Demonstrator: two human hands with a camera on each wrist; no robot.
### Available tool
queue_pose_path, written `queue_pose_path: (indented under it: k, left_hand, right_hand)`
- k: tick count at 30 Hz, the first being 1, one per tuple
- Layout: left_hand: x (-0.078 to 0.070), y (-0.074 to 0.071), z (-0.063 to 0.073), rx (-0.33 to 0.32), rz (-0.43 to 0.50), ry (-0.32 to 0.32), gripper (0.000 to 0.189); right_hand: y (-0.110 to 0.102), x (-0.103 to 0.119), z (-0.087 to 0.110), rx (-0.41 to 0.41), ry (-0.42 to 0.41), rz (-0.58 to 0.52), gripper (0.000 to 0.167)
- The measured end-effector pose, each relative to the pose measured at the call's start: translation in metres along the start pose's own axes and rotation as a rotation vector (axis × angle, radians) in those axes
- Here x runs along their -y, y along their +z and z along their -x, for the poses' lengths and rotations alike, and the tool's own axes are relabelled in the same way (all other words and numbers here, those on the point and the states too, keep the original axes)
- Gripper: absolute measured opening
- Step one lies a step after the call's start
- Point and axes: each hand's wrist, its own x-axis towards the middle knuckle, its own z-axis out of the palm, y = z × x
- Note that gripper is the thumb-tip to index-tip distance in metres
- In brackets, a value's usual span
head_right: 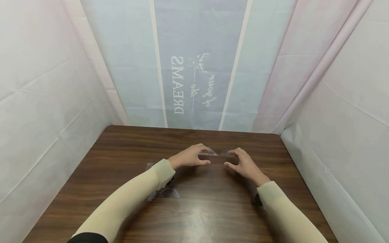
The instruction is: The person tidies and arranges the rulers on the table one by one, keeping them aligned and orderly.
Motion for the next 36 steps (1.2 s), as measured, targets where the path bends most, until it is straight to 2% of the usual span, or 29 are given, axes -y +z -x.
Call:
queue_pose_path:
  k: [10, 14, 22, 36]
  left_hand:
    - [-0.009, 0.011, -0.024, -0.001, 0.012, -0.009, 0.061]
    - [-0.011, 0.013, -0.033, -0.003, -0.005, -0.034, 0.060]
    - [-0.013, 0.021, -0.044, 0.015, -0.030, -0.072, 0.061]
    - [-0.026, 0.030, -0.068, 0.035, -0.094, -0.128, 0.059]
  right_hand:
    - [-0.005, -0.025, -0.001, -0.008, 0.019, 0.019, 0.058]
    - [-0.006, -0.031, -0.006, -0.003, 0.028, 0.028, 0.058]
    - [-0.009, -0.043, -0.013, 0.074, 0.052, 0.050, 0.067]
    - [-0.008, -0.049, -0.030, 0.149, 0.034, 0.064, 0.064]
